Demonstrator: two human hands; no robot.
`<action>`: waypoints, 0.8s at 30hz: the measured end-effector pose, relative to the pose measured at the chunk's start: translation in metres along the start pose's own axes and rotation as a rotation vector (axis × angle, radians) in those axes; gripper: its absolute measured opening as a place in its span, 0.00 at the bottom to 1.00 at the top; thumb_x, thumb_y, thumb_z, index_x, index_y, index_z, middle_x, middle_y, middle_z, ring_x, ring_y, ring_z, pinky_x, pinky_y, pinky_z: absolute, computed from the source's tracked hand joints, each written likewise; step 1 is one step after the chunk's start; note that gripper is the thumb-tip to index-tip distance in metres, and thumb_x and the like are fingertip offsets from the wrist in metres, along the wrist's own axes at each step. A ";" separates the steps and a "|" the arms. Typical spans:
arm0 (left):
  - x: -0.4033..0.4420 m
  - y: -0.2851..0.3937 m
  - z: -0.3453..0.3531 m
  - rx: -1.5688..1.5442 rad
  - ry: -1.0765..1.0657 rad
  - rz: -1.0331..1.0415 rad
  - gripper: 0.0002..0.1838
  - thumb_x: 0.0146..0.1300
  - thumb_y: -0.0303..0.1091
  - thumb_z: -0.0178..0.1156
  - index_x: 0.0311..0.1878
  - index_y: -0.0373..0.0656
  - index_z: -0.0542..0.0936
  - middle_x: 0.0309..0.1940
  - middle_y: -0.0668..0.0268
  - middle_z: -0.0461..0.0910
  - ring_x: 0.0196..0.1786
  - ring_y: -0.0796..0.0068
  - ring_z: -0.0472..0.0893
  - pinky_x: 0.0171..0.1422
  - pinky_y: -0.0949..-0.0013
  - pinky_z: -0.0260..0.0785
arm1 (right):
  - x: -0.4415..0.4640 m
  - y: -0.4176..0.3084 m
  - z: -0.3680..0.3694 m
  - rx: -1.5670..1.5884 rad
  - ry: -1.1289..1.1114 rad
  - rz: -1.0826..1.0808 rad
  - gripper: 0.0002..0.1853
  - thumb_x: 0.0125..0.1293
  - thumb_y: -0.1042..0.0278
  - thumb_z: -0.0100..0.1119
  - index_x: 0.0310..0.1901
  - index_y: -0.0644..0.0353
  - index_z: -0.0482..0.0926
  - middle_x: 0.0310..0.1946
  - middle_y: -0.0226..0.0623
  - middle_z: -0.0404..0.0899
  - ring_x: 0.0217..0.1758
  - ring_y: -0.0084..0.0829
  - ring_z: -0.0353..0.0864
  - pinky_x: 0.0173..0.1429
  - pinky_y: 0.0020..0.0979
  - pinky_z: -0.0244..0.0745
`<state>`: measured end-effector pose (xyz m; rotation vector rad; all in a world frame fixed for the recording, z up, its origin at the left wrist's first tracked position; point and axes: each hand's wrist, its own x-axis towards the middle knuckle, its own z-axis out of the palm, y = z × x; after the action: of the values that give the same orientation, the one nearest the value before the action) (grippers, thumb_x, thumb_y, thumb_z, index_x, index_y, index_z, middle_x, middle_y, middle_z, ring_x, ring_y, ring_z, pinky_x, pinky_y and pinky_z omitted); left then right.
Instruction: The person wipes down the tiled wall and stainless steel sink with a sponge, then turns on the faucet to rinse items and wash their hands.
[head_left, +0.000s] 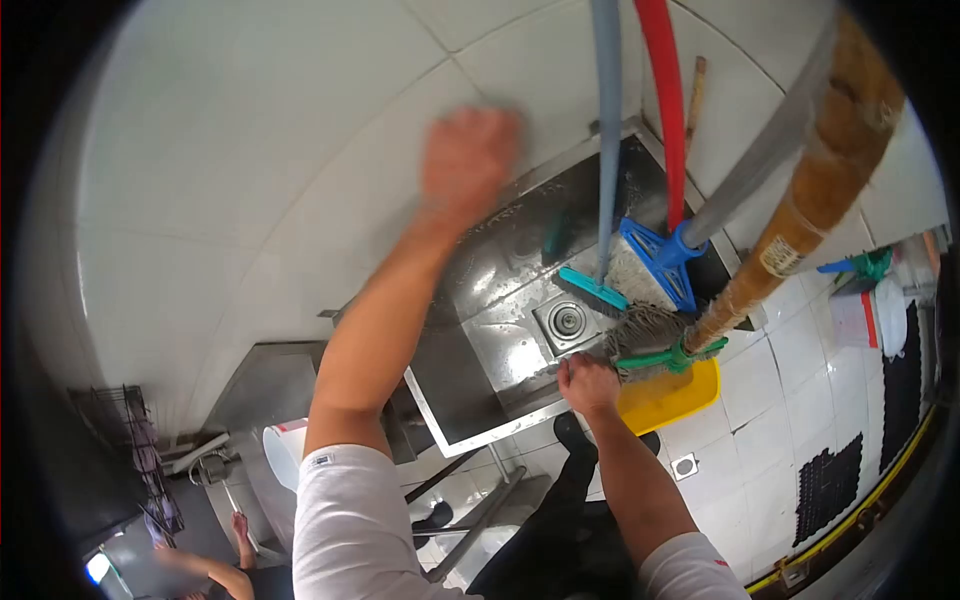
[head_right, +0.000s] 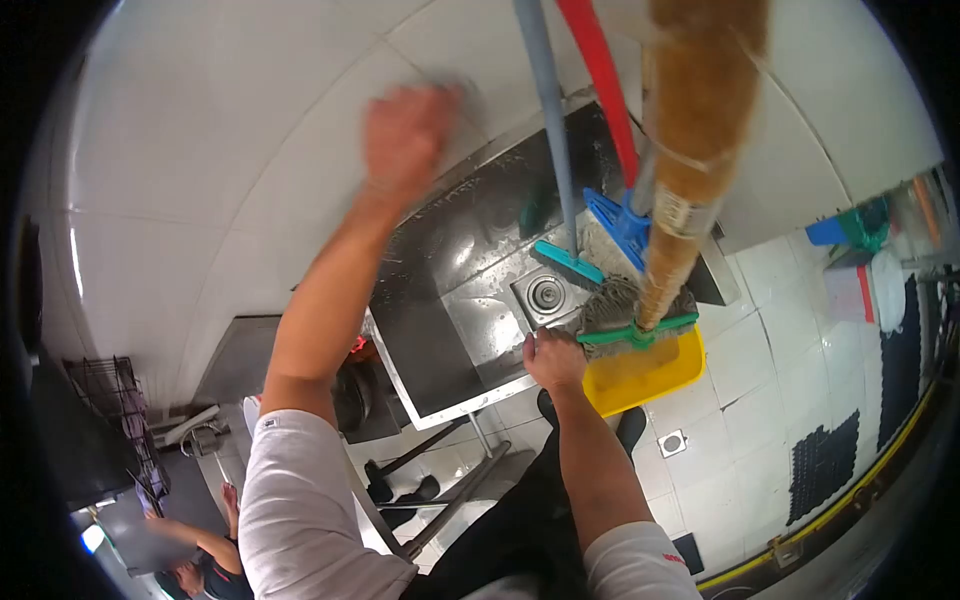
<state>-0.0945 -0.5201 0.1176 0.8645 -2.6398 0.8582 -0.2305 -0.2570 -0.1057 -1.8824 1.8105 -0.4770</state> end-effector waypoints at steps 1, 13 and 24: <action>0.002 0.005 0.003 -0.001 0.012 0.023 0.18 0.50 0.35 0.59 0.47 0.49 0.80 0.38 0.70 0.73 0.39 0.68 0.71 0.38 0.62 0.63 | -0.004 0.003 0.003 0.026 -0.010 -0.010 0.15 0.63 0.55 0.54 0.28 0.58 0.78 0.25 0.43 0.80 0.29 0.46 0.83 0.35 0.45 0.78; 0.065 -0.006 0.000 0.187 0.062 -0.227 0.12 0.50 0.35 0.58 0.40 0.53 0.79 0.35 0.71 0.71 0.44 0.72 0.72 0.43 0.65 0.63 | -0.003 -0.002 -0.010 0.013 -0.003 -0.020 0.15 0.64 0.55 0.54 0.26 0.58 0.77 0.26 0.44 0.81 0.29 0.46 0.83 0.35 0.45 0.78; 0.071 0.007 0.042 0.091 0.262 0.120 0.08 0.54 0.37 0.56 0.36 0.51 0.82 0.40 0.74 0.71 0.47 0.74 0.71 0.47 0.67 0.65 | -0.002 -0.002 -0.009 -0.070 0.005 -0.047 0.18 0.65 0.52 0.54 0.25 0.57 0.77 0.24 0.43 0.80 0.28 0.46 0.82 0.33 0.45 0.78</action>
<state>-0.1564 -0.5736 0.1082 0.5724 -2.4582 1.0505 -0.2337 -0.2562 -0.0968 -1.9763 1.8110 -0.4398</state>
